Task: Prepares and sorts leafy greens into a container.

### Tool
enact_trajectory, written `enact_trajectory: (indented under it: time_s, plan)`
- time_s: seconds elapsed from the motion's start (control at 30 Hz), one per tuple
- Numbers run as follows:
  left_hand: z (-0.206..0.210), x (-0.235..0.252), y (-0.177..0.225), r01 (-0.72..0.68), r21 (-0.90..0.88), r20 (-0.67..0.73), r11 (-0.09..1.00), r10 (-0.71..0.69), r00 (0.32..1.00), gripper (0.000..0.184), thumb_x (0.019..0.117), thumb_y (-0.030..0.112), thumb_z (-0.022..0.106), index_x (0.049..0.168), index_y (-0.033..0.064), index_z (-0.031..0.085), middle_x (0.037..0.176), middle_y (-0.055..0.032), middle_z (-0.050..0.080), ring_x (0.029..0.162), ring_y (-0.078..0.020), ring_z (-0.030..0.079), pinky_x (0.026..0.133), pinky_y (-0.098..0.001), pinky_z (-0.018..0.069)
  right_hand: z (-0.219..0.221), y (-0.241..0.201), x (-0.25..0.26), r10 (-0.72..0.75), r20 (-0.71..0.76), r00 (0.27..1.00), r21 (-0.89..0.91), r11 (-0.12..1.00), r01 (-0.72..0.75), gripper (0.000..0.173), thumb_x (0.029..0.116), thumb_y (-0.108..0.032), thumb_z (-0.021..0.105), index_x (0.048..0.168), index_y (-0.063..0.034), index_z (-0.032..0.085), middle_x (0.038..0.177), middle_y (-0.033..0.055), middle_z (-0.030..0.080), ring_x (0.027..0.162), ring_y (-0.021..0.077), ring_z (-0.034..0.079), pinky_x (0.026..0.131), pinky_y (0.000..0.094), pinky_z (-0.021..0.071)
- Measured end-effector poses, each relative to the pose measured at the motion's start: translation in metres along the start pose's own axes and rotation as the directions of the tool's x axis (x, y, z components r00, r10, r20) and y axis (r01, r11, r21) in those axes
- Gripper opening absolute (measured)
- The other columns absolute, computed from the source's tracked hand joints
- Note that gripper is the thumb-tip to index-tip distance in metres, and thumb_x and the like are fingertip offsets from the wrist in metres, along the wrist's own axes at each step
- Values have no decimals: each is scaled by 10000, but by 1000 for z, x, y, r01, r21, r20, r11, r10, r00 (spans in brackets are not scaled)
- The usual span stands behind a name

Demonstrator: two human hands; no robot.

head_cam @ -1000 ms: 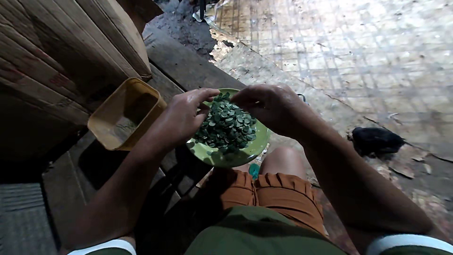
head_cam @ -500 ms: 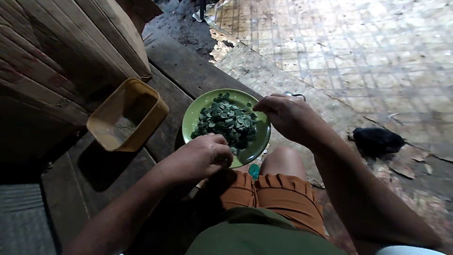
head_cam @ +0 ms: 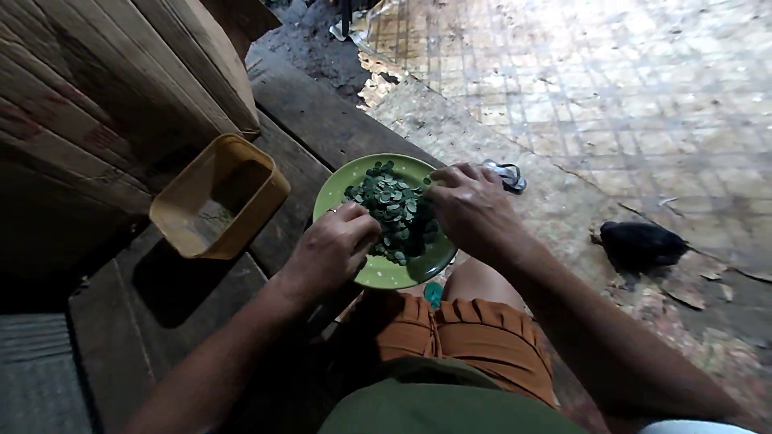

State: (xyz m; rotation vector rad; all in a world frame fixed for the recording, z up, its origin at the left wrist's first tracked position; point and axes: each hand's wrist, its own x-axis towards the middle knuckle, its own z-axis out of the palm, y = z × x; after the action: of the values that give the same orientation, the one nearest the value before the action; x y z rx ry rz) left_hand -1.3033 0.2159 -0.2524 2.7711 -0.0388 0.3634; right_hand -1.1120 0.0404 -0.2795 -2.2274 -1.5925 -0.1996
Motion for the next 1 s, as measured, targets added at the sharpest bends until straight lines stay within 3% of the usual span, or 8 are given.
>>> enact_trajectory:
  time_s: [0.1, 0.2, 0.37, 0.47, 0.7, 0.83, 0.93, 1.0]
  plan:
    - [-7, -3, -2, 78, -75, -18, 994, -80, 997, 169, 969, 126, 650, 1108, 70, 729, 1139, -93, 670, 1012, -180, 678, 891, -358, 584, -1, 1, 6, -30, 11, 1000, 207, 978, 27, 227, 935, -2, 632, 1070, -118, 773, 1165, 116, 714, 1127, 362, 641, 941, 572, 501]
    - [-19, -6, -2, 187, -101, 1, 977, -188, 982, 233, 987, 93, 606, 1198, 47, 692, 1211, -120, 657, 1036, -190, 679, 892, -366, 588, -7, 5, 19, 7, -20, 1000, 256, 967, -2, 252, 977, -10, 586, 1160, -91, 739, 1127, 139, 713, 1085, 346, 660, 932, 503, 539]
    - [-28, -7, -2, 345, -180, -25, 921, -355, 935, 344, 987, 17, 496, 1313, 44, 604, 1290, -124, 617, 1088, -183, 671, 892, -362, 587, -4, -7, 60, 82, 218, 972, 274, 951, -142, 447, 1005, 14, 498, 1411, -133, 612, 1365, 158, 621, 1232, 356, 610, 1004, 541, 508]
    - [-30, -8, -4, 376, -198, -22, 905, -387, 922, 392, 983, 8, 475, 1365, 52, 551, 1362, -105, 607, 1130, -166, 668, 931, -362, 577, 8, -19, 72, -35, 254, 967, 266, 963, -34, 458, 941, 70, 551, 1360, -86, 648, 1409, 152, 605, 1331, 392, 531, 1046, 573, 467]
    - [-35, -13, -13, 408, -235, 39, 882, -411, 911, 421, 986, 37, 489, 1403, 75, 533, 1331, -93, 623, 1126, -146, 665, 943, -342, 572, -31, -34, 55, -201, 361, 911, 442, 897, 23, 343, 959, 45, 561, 1235, -89, 713, 1180, 131, 706, 1102, 291, 676, 956, 519, 535]
    - [-38, -15, -16, 316, -128, 95, 940, -306, 947, 459, 978, 165, 631, 1421, 88, 542, 1315, -114, 625, 1146, -233, 639, 949, -420, 548, -34, -9, 33, -187, 197, 963, 464, 883, 76, 379, 1005, -5, 530, 1321, -151, 679, 1200, 56, 706, 1036, 141, 688, 929, 348, 566]
    - [-37, -11, -14, 238, -9, 168, 971, -233, 958, 684, 903, 375, 777, 1474, 97, 523, 1354, -144, 607, 1212, -344, 597, 988, -568, 500, -37, -5, 18, -127, 282, 951, 401, 916, 3, 536, 950, -123, 706, 1465, -176, 565, 1314, 93, 645, 1072, 218, 679, 923, 418, 572]
    - [-33, -4, -9, 223, 55, 216, 973, -230, 949, 766, 872, 435, 792, 1501, 104, 504, 1400, -141, 591, 1276, -349, 565, 1029, -580, 467, -32, -12, 14, -92, 346, 934, 358, 933, -41, 742, 877, -236, 814, 1537, -216, 476, 1404, 112, 590, 1197, 275, 624, 995, 498, 524]
